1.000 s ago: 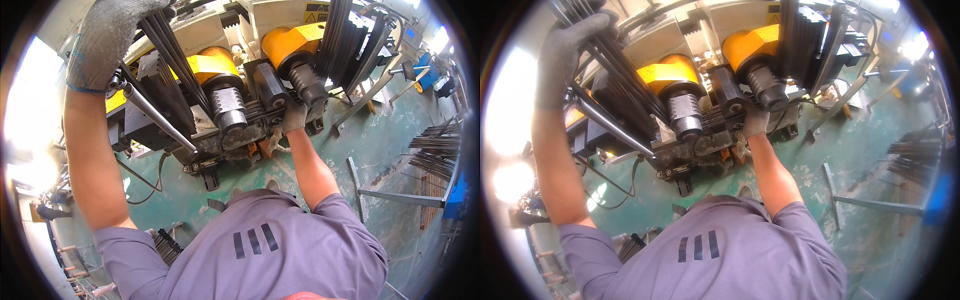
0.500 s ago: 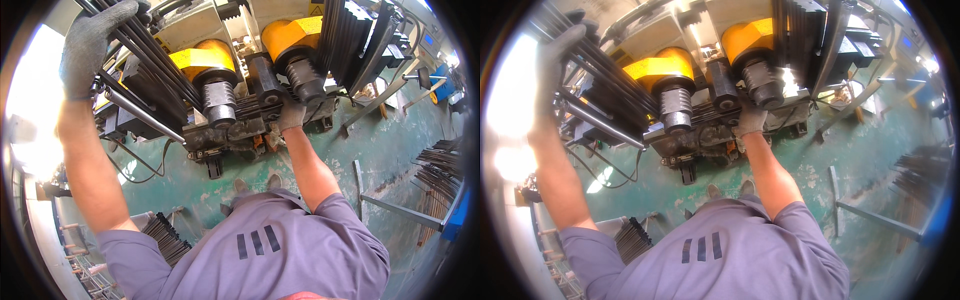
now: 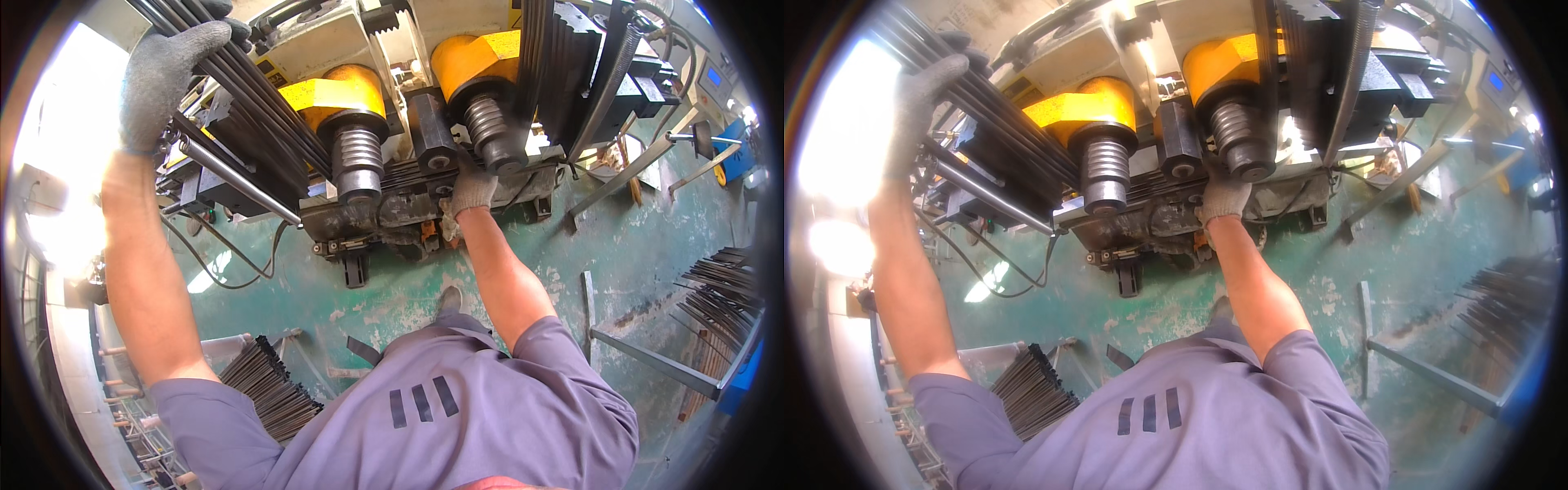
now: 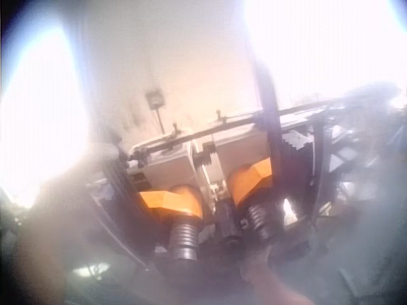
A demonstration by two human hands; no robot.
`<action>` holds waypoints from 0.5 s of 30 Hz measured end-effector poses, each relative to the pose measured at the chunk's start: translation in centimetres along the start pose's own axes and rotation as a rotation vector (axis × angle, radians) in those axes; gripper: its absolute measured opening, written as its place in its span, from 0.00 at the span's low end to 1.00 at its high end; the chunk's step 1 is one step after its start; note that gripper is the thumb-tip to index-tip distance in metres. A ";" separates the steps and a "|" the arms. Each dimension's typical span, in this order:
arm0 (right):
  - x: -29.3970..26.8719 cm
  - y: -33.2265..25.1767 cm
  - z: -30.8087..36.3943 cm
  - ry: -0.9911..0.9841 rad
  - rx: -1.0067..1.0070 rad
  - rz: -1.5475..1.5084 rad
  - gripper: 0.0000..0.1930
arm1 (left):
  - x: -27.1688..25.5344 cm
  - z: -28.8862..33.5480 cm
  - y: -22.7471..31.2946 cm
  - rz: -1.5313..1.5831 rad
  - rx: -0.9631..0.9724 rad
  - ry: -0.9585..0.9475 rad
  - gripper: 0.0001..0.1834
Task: The person takes metal bars from a stack and feeds them through a rolling machine, then places the processed bars onto a storage rack.
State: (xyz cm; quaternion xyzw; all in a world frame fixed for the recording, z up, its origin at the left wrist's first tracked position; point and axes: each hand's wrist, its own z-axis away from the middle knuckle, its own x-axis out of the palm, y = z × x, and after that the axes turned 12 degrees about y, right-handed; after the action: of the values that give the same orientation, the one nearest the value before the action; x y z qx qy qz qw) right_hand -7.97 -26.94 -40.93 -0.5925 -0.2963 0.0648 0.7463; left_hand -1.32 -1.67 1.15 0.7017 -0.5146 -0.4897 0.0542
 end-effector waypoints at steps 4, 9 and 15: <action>0.4 -2.3 1.3 0.001 0.300 -0.229 0.15 | 0.0 2.1 1.4 -0.053 0.019 0.139 0.20; -3.7 -4.0 6.1 0.077 0.135 -0.185 0.15 | -0.5 7.9 5.3 0.229 -0.008 0.291 0.19; -19.0 -8.2 10.3 0.178 0.097 -0.129 0.06 | 3.9 20.0 6.7 0.310 0.016 0.360 0.23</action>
State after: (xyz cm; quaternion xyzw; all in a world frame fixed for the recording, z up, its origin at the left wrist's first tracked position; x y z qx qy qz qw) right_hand -30.94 -29.09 -39.10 -0.5388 -0.2629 -0.0218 0.8001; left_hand -20.71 0.73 -7.72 0.6908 -0.6020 -0.3383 0.2142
